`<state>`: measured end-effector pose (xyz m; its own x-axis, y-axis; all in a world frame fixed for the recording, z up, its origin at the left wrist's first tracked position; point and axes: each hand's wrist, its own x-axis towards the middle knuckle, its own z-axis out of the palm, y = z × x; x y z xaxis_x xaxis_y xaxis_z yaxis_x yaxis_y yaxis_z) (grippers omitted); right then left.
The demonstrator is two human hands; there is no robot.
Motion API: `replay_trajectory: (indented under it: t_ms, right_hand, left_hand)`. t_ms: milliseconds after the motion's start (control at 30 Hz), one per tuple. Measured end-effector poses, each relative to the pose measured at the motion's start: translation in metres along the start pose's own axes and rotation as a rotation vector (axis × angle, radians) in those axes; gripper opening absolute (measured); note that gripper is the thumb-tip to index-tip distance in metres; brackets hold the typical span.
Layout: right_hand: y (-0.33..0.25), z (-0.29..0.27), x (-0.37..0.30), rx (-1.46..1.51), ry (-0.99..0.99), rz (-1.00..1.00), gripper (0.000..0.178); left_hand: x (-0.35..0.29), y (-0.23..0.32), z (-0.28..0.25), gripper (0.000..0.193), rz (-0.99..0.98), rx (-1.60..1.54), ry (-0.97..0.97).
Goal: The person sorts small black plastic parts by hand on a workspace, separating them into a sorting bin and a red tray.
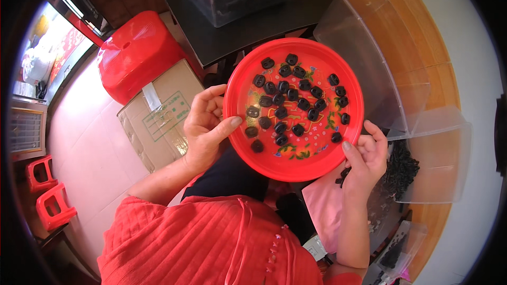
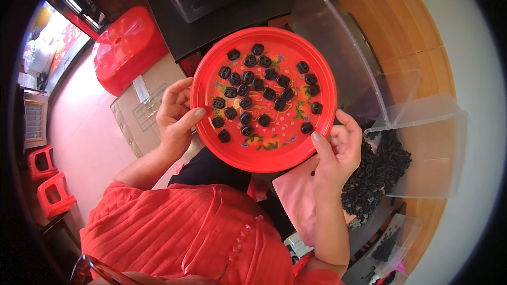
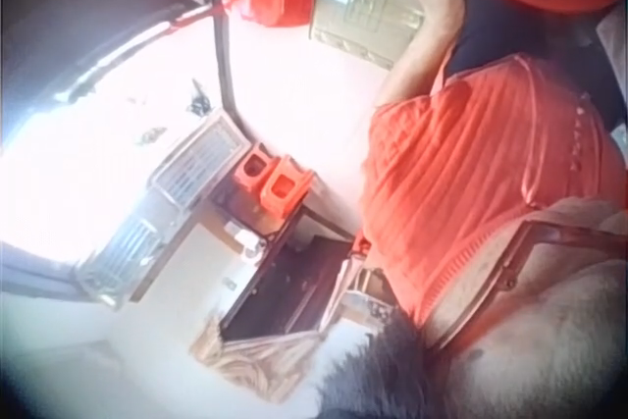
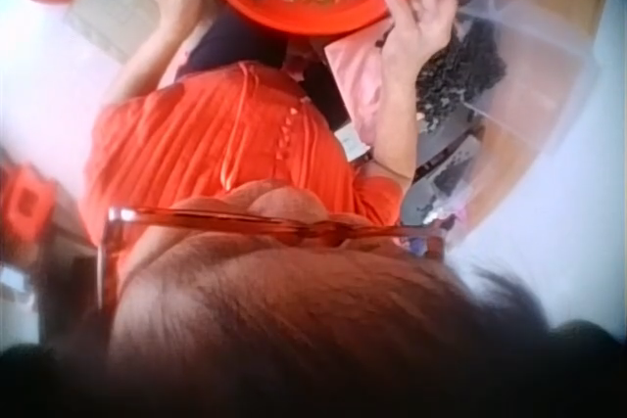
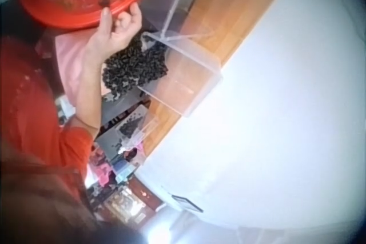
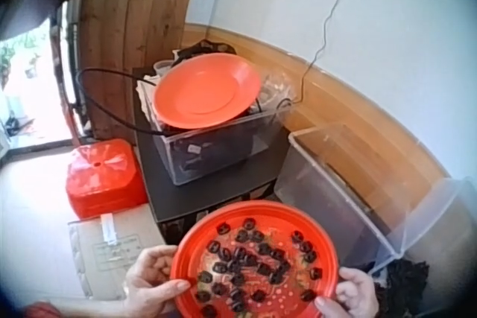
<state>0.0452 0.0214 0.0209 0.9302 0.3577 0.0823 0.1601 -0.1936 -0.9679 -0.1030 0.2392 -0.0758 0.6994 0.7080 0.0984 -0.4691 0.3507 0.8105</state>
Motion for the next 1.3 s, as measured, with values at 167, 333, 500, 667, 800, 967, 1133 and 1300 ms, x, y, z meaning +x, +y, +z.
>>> replay_trajectory:
  t_ms: [167,333,500,667,800,967,1133,1300]
  right_hand:
    - [0.004,-0.001,-0.002,-0.021,0.026,0.012,0.046]
    - [0.008,-0.002,-0.001,-0.005,0.016,0.014,0.044]
    - [0.015,-0.004,0.000,-0.010,0.014,0.025,0.043]
    - [0.017,-0.006,0.000,-0.015,0.022,0.032,0.041]
    - [0.020,-0.009,0.002,-0.003,0.003,0.044,0.039]
    - [0.022,-0.013,0.002,0.000,-0.021,0.055,0.039]
    - [0.031,-0.023,0.000,-0.034,-0.048,-0.019,0.046]
    - [0.010,-0.058,-0.004,-0.207,0.049,-0.199,0.045]
  left_hand:
    - [0.000,-0.001,0.001,0.056,0.014,0.002,-0.019]
    - [-0.001,0.001,0.003,0.056,0.011,-0.006,-0.009]
    - [-0.001,0.000,0.002,0.057,0.010,0.027,-0.011]
    - [-0.001,0.000,0.003,0.057,0.005,0.029,-0.017]
    - [-0.002,0.004,0.009,0.056,-0.010,0.018,-0.009]
    - [-0.006,0.003,0.009,0.055,0.000,-0.002,0.000]
    - [-0.007,0.001,0.016,0.055,-0.030,0.010,-0.015]
    - [-0.006,0.016,0.006,0.053,0.105,0.317,-0.026]
